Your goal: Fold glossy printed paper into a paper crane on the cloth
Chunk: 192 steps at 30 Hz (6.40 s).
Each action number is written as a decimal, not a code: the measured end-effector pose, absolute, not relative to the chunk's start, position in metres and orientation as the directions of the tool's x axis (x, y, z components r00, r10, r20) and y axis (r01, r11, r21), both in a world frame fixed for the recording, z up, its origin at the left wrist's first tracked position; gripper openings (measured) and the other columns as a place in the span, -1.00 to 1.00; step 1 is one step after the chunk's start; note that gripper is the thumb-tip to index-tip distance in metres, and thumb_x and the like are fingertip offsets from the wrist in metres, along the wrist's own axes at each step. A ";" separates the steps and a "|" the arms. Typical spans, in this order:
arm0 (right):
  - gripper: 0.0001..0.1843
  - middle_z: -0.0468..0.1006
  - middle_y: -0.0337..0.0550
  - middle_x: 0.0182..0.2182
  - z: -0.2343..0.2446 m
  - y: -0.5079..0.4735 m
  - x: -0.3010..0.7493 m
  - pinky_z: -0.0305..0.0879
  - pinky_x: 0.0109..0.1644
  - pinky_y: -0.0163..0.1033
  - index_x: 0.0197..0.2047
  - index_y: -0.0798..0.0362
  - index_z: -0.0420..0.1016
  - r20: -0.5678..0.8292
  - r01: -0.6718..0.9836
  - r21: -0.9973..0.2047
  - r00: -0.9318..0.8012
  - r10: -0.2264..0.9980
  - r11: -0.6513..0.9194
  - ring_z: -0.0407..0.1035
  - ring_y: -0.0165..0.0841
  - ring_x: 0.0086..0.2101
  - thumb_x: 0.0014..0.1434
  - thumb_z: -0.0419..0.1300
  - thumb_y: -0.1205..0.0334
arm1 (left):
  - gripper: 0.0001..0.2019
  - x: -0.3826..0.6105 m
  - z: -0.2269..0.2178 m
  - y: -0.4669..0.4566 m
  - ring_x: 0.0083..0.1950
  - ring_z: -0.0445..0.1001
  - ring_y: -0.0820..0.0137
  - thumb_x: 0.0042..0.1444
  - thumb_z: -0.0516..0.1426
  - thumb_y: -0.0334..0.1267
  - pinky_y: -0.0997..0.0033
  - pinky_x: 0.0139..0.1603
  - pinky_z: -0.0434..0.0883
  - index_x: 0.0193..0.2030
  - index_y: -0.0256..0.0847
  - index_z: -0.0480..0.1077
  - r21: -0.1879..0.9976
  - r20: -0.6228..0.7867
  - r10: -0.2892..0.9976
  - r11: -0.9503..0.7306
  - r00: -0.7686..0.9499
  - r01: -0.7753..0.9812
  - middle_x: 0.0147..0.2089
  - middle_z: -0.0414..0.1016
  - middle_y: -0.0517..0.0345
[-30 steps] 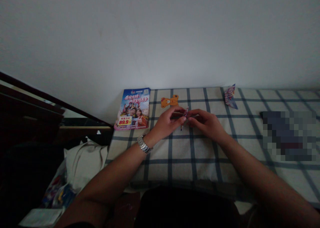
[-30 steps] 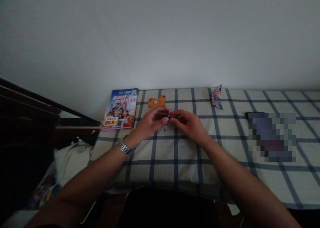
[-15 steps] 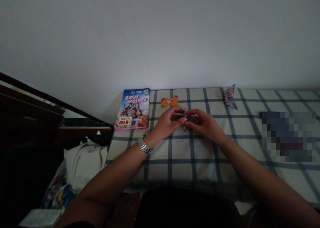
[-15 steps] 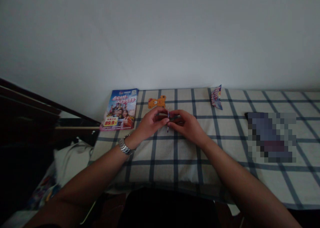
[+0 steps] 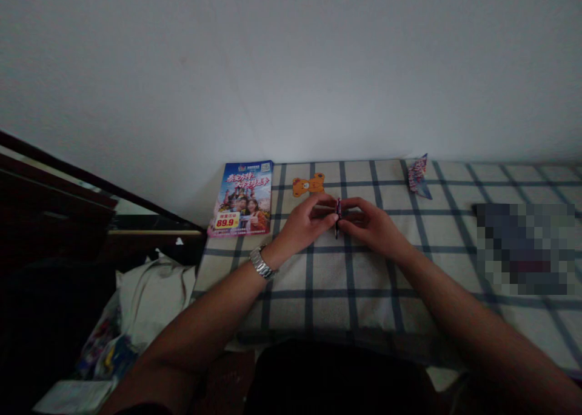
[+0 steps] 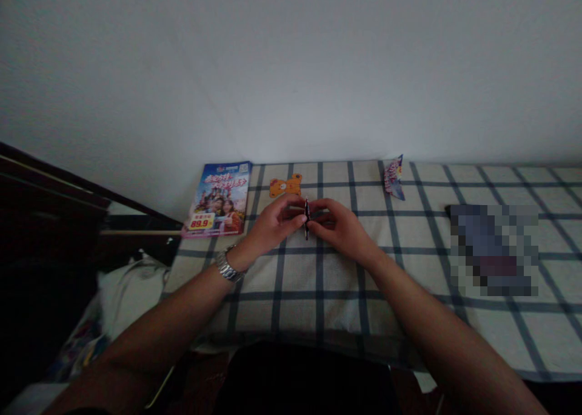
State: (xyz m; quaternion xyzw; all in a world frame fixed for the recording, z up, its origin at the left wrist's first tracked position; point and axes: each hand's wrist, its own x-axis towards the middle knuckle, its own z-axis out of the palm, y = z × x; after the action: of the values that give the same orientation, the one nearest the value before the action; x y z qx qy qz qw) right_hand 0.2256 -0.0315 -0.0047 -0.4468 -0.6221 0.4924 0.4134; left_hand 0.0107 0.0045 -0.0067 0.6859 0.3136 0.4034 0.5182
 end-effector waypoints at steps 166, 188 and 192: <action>-0.74 0.64 -0.16 -0.22 0.003 -0.035 0.227 0.49 -0.16 -0.17 0.00 -0.04 0.52 0.143 0.328 -0.920 -0.227 0.963 0.214 0.53 -0.28 -0.26 0.32 0.32 0.04 | -0.67 0.009 0.003 0.004 -0.17 0.56 0.37 0.31 0.27 0.04 0.40 -0.12 0.46 -0.09 -0.22 0.54 0.970 0.194 0.870 -0.239 0.453 0.044 -0.18 0.61 0.08; -0.76 0.65 -0.18 -0.26 0.002 -0.035 0.225 0.48 -0.20 -0.20 -0.03 -0.02 0.51 0.103 0.288 -0.940 -0.274 0.956 0.183 0.52 -0.31 -0.29 0.32 0.31 0.05 | -0.64 0.009 0.001 0.003 -0.19 0.55 0.36 0.33 0.24 0.08 0.38 -0.14 0.45 -0.16 -0.22 0.55 0.958 0.194 0.894 -0.262 0.404 0.120 -0.23 0.61 0.10; -0.75 0.66 -0.15 -0.23 0.002 -0.035 0.226 0.50 -0.16 -0.17 -0.02 -0.03 0.52 0.110 0.283 -0.941 -0.264 0.958 0.186 0.55 -0.28 -0.25 0.33 0.31 0.03 | -0.66 0.009 -0.001 0.003 -0.20 0.54 0.38 0.32 0.25 0.06 0.40 -0.14 0.45 -0.17 -0.21 0.54 0.966 0.195 0.894 -0.246 0.404 0.076 -0.23 0.59 0.12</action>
State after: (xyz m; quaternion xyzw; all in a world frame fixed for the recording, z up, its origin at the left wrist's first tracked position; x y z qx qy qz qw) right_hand 0.2258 -0.0350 0.0023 -0.4665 -0.6651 0.4352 0.3880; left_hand 0.0091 0.0032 -0.0013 0.6739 0.3599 0.4107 0.4977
